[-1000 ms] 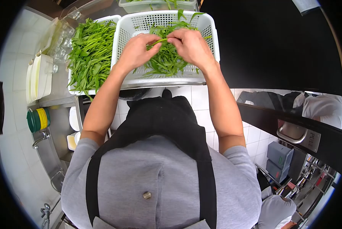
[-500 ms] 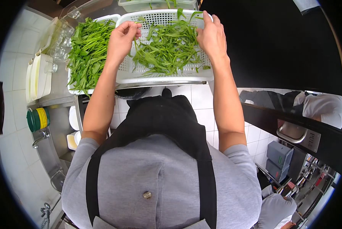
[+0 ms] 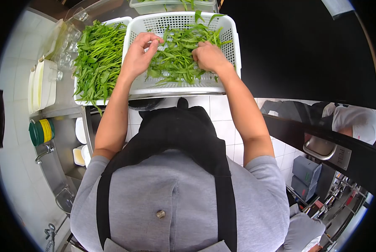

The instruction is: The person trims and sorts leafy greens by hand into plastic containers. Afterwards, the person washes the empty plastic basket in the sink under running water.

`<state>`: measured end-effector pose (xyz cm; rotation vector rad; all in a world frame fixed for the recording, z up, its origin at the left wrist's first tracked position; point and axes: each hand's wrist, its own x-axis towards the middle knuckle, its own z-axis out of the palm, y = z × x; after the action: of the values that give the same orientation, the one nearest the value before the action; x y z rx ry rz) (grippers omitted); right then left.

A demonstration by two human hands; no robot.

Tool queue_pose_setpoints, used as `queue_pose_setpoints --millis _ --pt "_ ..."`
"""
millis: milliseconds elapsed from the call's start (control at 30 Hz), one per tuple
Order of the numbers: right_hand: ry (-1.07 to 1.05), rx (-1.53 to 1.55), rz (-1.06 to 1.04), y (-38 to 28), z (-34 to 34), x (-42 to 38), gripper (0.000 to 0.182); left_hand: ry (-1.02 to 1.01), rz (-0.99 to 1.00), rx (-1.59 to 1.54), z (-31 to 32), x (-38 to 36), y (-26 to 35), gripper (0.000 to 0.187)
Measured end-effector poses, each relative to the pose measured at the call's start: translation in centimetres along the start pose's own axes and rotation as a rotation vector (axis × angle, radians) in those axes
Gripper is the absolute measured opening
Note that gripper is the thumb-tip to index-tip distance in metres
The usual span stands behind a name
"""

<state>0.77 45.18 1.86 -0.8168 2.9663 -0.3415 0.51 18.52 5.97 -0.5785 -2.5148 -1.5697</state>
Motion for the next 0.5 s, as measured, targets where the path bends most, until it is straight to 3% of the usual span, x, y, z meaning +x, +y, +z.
queue_pose_setpoints --millis 33,133,200,267,300,367,433,500 --pt "-0.006 0.0 -0.008 -0.4 -1.5 -0.1 0.014 0.067 0.085 -0.095 0.4 -0.2 -0.3 0.017" --pt "-0.122 0.45 0.234 -3.1 -7.8 -1.1 0.016 -0.067 -0.14 -0.11 0.1 -0.3 1.6 0.018" --pt "-0.092 0.475 0.229 -4.2 -9.6 -1.5 0.016 -0.133 -0.23 -0.095 0.4 0.3 3.0 0.018" --pt "-0.016 0.505 0.184 -4.0 -9.6 -1.7 0.016 -0.435 -0.273 -0.033 1.0 0.6 5.0 0.02" --pt "-0.011 0.503 0.188 -3.9 -9.2 -1.7 0.016 -0.439 -0.268 -0.033 2.0 0.6 4.2 0.02" --pt "0.144 0.612 0.128 -3.8 -8.6 -1.8 0.016 -0.234 0.338 0.182 4.1 0.4 1.6 0.024" --pt "0.121 0.674 0.171 -3.7 -8.7 -2.1 0.02 -0.239 0.343 0.149 4.1 0.7 2.4 0.026" --pt "0.098 0.738 0.214 -3.4 -8.7 -2.4 0.023 -0.298 0.06 0.077 3.8 0.7 3.4 0.025"
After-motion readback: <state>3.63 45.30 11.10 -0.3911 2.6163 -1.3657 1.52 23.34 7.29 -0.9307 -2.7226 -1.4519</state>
